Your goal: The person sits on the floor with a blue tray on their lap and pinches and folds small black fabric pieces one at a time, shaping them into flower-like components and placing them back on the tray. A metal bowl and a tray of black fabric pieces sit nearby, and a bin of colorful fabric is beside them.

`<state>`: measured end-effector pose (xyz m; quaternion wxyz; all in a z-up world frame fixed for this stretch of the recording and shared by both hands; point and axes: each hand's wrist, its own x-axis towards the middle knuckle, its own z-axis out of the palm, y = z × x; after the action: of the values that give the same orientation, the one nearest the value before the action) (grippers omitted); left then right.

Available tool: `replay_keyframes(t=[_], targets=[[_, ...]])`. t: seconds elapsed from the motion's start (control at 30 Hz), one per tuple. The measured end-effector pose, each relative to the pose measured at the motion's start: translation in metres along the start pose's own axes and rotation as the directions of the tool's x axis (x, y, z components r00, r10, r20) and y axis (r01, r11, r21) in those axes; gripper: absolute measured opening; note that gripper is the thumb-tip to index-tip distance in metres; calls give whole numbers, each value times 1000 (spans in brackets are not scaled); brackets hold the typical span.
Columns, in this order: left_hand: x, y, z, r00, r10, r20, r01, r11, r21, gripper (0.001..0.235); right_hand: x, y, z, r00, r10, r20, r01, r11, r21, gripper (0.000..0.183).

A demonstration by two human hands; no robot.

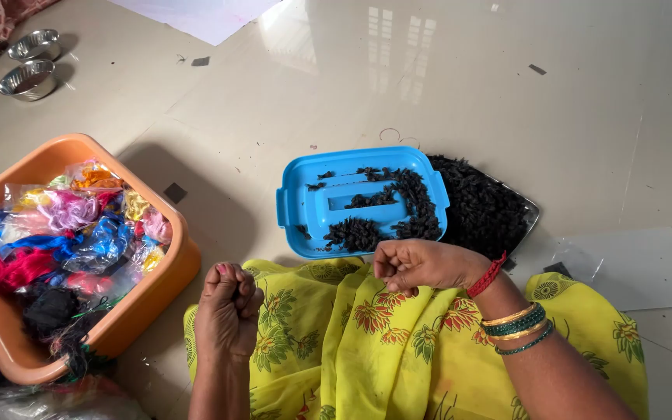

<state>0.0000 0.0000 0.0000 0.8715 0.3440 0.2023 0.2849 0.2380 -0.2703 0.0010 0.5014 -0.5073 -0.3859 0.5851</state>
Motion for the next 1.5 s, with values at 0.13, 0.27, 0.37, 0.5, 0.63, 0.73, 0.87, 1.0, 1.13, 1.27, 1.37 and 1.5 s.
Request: replay_keyframes(t=[0.13,0.27,0.37,0.5,0.63,0.73,0.87,1.0,1.13,1.27,1.37,1.5], targets=[[-2,7,-5,997,26,-77,-22,998,61,15,-9,0,-4,1000,21,4,-21,999,27,18],[20,23,-83,966,203,-161,-126,911,392,19,-18,13,-26,980,52,-195,-85,983,-164,17],[22,33,-129,962,269,-51,-1,193,981,19,-14,42,-54,912,-11,-410,-95,967,-236,15],[11,36,-179,989,105,-105,148,-621,770,89,-4,62,-69,688,-276,-671,112,954,-278,19],[-8,4,-221,982,-87,-170,69,-669,740,89,-9,23,-49,636,-277,-721,26,941,-339,31],[-37,-4,-246,901,-340,-268,-51,-699,713,90,-13,21,-56,477,-288,-830,-320,823,-469,26],[-101,6,-198,792,-603,-92,-273,-485,831,80,-18,33,-70,375,-370,-850,-207,860,-466,21],[-59,46,-32,612,-777,147,-454,-192,870,73,-19,30,-66,362,-288,-887,-198,906,-375,17],[-52,18,55,656,-601,456,-295,351,889,65,-16,36,-52,429,-330,-841,-165,887,-432,17],[-28,-68,70,701,-458,547,522,852,43,75,-18,31,-8,512,-386,-767,-84,866,-492,21],[-16,-98,80,750,-318,580,613,663,-429,81,-15,22,30,486,-449,-750,41,869,-494,25],[-8,-106,79,763,-242,599,594,626,-504,93,-10,5,70,390,-548,-740,58,817,-574,24]])
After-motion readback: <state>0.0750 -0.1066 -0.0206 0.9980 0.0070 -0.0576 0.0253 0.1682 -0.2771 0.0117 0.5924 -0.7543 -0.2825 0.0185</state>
